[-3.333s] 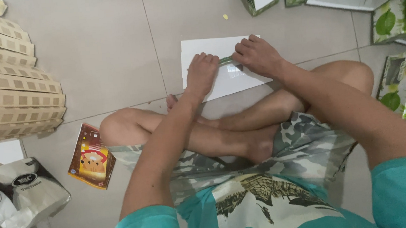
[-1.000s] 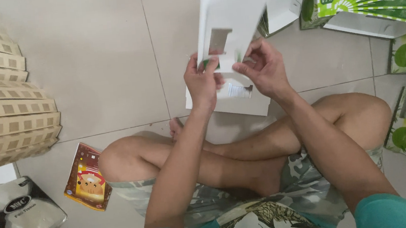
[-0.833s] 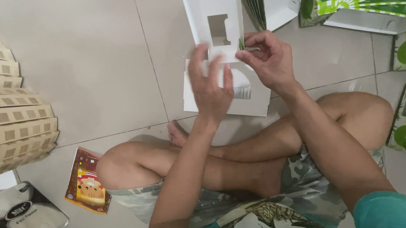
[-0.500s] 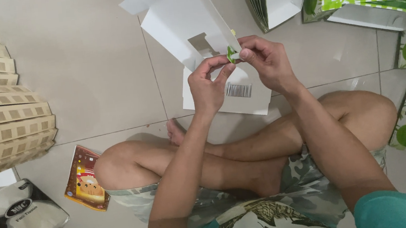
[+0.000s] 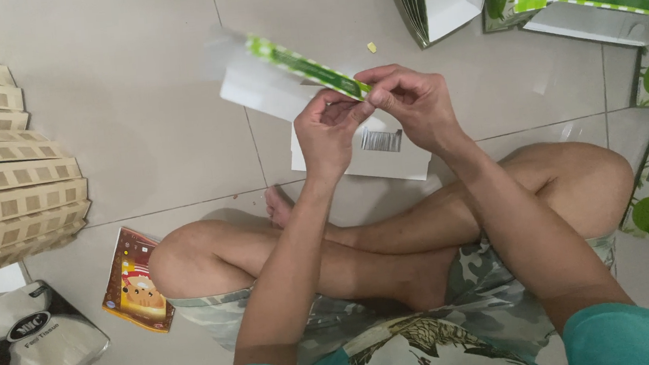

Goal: The person sits on the floor and folds flat-packed cardboard boxes into their final shape. They repeatedly pick up a flat piece, fold the side flaps, and tuck the tabs to form a small rectangular box, then place it aside.

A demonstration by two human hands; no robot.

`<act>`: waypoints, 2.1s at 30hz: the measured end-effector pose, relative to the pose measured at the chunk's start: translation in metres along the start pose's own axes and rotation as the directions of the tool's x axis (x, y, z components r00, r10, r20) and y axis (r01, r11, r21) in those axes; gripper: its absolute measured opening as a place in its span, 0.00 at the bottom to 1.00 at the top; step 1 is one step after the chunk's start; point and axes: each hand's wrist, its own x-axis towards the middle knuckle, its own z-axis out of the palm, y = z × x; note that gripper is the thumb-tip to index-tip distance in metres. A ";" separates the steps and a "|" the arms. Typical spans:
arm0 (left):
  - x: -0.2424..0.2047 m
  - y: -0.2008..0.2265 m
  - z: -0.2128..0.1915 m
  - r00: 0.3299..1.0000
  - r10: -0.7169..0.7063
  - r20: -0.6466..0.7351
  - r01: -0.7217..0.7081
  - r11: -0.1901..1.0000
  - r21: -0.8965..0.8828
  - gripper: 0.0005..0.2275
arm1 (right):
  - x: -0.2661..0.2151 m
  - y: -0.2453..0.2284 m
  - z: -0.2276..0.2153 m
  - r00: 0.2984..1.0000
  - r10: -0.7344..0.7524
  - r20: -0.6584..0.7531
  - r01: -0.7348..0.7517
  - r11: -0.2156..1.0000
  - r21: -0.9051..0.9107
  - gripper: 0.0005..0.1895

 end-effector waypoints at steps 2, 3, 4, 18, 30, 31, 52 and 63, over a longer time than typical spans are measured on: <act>-0.002 0.005 0.001 1.000 -0.013 -0.009 0.012 0.995 -0.096 0.13 | 0.001 -0.011 0.005 1.000 -0.019 0.021 0.019 0.999 -0.029 0.06; -0.003 0.007 0.002 1.000 -0.026 -0.015 0.023 0.981 -0.193 0.14 | 0.001 -0.017 0.008 0.998 -0.037 0.041 0.039 0.998 -0.059 0.08; -0.003 0.003 0.001 0.999 -0.030 -0.011 0.027 0.981 -0.192 0.14 | -0.001 -0.010 0.008 0.999 -0.035 0.036 0.037 0.998 -0.059 0.08; -0.012 0.039 0.018 0.853 0.387 0.350 -0.520 0.684 0.511 0.05 | -0.001 -0.027 -0.001 1.000 0.009 -0.023 -0.011 0.995 -0.101 0.18; -0.001 0.034 0.005 0.993 0.095 0.070 -0.098 0.995 0.029 0.07 | 0.003 -0.015 -0.010 0.999 -0.041 -0.005 0.040 0.999 -0.032 0.10; -0.001 0.034 0.005 0.993 0.095 0.075 -0.098 0.995 0.028 0.07 | 0.002 -0.015 -0.011 0.999 -0.042 -0.009 0.042 0.999 -0.034 0.10; -0.004 0.048 0.008 0.992 0.068 0.102 -0.067 0.998 -0.017 0.05 | -0.001 -0.009 -0.018 0.999 0.001 -0.040 0.002 0.996 0.086 0.07; -0.005 0.030 0.014 0.999 0.044 0.014 -0.043 0.997 -0.061 0.08 | -0.009 0.003 0.005 0.982 -0.139 -0.132 0.133 0.990 -0.050 0.06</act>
